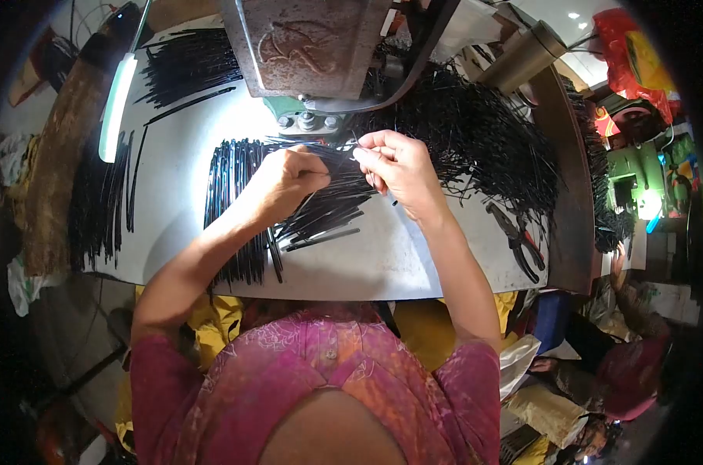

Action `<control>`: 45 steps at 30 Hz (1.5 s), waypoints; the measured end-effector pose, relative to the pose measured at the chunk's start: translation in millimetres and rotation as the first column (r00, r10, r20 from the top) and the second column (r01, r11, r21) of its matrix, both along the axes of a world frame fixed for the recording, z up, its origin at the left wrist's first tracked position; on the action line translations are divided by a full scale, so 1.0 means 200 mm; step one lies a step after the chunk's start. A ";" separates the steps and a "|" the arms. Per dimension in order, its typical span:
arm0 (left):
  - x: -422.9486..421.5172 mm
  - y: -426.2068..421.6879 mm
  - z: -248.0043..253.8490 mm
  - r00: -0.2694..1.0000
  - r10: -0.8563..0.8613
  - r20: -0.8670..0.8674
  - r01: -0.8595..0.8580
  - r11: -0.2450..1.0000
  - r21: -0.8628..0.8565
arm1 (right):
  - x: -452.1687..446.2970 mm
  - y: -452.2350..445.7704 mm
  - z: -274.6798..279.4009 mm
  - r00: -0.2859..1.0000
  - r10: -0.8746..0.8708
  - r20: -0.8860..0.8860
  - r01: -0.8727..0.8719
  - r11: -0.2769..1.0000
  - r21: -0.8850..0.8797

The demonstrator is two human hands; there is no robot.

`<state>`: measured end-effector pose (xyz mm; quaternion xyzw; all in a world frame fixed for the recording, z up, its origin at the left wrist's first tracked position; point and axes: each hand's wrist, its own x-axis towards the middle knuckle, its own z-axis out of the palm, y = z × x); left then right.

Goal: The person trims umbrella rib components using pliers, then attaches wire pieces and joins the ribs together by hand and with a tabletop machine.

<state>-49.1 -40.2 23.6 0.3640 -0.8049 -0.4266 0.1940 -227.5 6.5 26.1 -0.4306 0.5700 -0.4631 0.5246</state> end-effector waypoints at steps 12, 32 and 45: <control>0.14 -0.02 0.00 0.930 0.327 -0.170 -0.113 0.692 0.713 | 0.03 -0.02 -0.01 0.948 0.009 0.318 -0.039 0.995 0.087; 0.28 -0.12 -0.03 0.888 0.335 -0.316 -0.053 0.756 0.652 | 0.04 -0.09 -0.07 0.967 -0.128 0.222 0.151 0.984 -0.093; 0.19 -0.06 0.00 0.966 0.214 -0.145 -0.259 0.765 -0.590 | 0.17 -0.17 -0.12 0.764 -0.260 0.590 0.340 0.940 -0.026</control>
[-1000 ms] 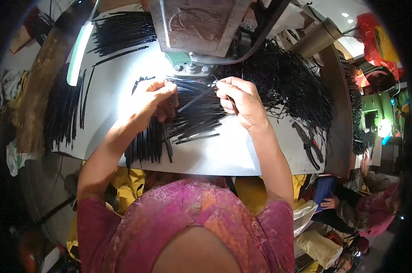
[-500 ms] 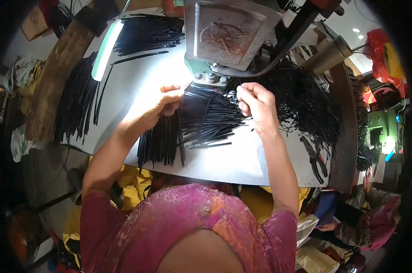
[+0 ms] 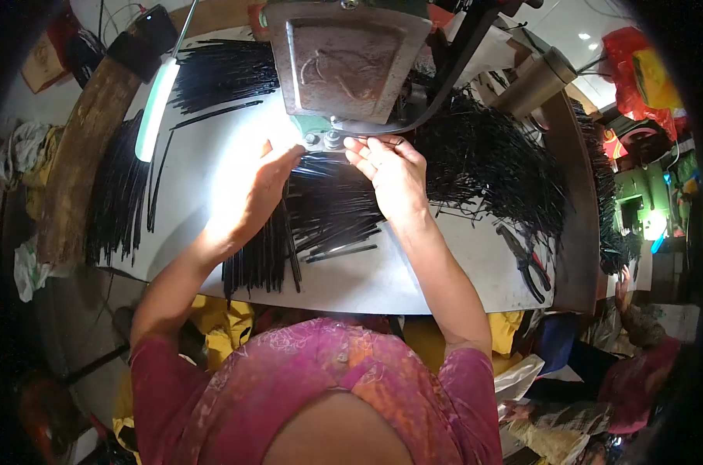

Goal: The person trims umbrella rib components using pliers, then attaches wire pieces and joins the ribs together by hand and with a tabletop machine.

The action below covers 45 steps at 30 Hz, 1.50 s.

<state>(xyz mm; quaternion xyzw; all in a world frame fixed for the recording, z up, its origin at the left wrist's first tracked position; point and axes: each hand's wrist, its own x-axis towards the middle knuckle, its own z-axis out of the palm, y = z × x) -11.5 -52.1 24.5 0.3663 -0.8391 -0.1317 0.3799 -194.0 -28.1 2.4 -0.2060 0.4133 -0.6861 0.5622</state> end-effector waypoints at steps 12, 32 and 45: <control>-0.03 0.00 -0.01 0.987 0.068 -0.145 0.053 0.713 0.699 | 0.01 0.01 -0.02 0.999 -0.041 0.002 0.041 0.995 -0.087; -0.04 -0.08 -0.09 0.994 0.064 -0.087 -0.002 0.813 0.582 | 0.02 0.01 -0.02 0.999 -0.053 -0.014 0.051 0.992 -0.115; -0.04 -0.11 -0.10 0.997 0.036 0.071 -0.053 0.965 0.256 | 0.03 0.00 -0.01 0.998 -0.024 -0.056 0.018 0.994 -0.105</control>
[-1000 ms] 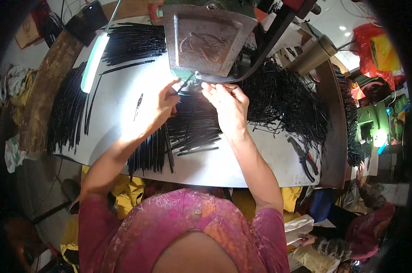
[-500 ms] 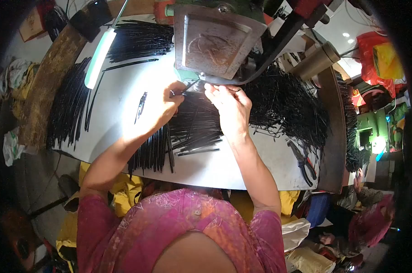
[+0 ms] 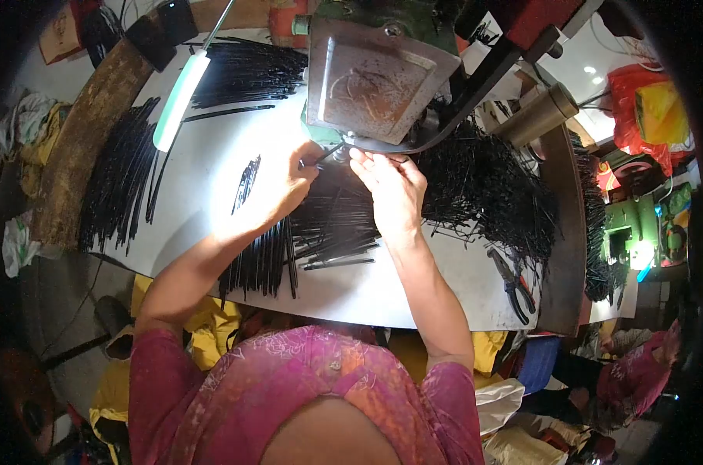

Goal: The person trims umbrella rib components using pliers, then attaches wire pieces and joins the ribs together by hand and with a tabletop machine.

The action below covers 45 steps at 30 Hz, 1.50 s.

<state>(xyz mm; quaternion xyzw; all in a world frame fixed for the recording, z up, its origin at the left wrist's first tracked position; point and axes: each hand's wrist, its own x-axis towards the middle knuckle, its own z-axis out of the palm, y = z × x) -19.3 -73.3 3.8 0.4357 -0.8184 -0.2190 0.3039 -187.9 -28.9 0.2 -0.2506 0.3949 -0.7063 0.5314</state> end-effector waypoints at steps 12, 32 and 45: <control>-0.05 0.05 0.14 0.992 0.063 0.112 -0.049 0.991 -0.121 | 0.00 0.01 0.00 0.999 -0.011 0.031 0.011 1.000 -0.011; 0.02 -0.01 -0.17 0.975 0.095 0.199 0.062 0.747 -0.662 | 0.01 0.01 0.02 1.000 -0.020 -0.002 0.020 1.000 0.021; 0.03 0.01 -0.04 0.957 0.052 0.284 0.187 0.639 -0.746 | -0.02 0.01 0.02 0.999 0.000 0.034 -0.001 0.999 0.035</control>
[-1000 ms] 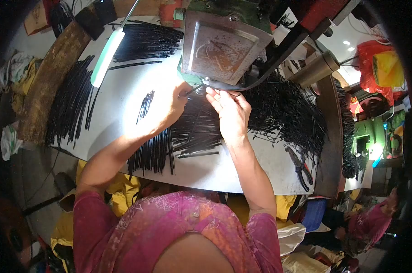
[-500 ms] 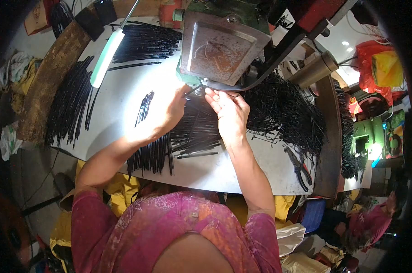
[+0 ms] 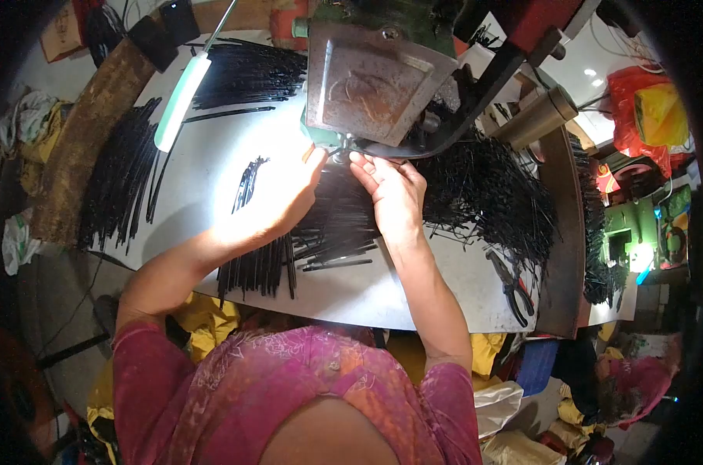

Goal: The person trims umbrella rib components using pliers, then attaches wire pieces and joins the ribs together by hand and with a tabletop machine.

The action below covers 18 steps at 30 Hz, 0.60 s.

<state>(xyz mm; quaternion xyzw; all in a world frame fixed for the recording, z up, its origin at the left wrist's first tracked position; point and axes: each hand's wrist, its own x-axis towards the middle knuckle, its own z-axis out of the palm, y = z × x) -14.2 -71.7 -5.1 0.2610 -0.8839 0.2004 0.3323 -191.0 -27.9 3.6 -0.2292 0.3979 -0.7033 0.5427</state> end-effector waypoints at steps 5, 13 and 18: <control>-0.08 0.10 0.12 0.751 0.216 -0.624 0.583 0.228 0.780 | -0.01 0.02 0.07 0.998 0.028 0.060 -0.037 0.987 0.158; -0.17 0.21 0.17 0.378 0.738 -0.559 0.923 -0.259 0.283 | -0.09 0.14 0.14 0.953 0.202 -0.226 -0.151 0.963 0.222; -0.17 0.35 0.22 0.391 0.725 -0.567 0.920 -0.311 0.237 | 0.02 0.23 0.20 0.995 0.082 -0.052 -0.074 0.987 0.140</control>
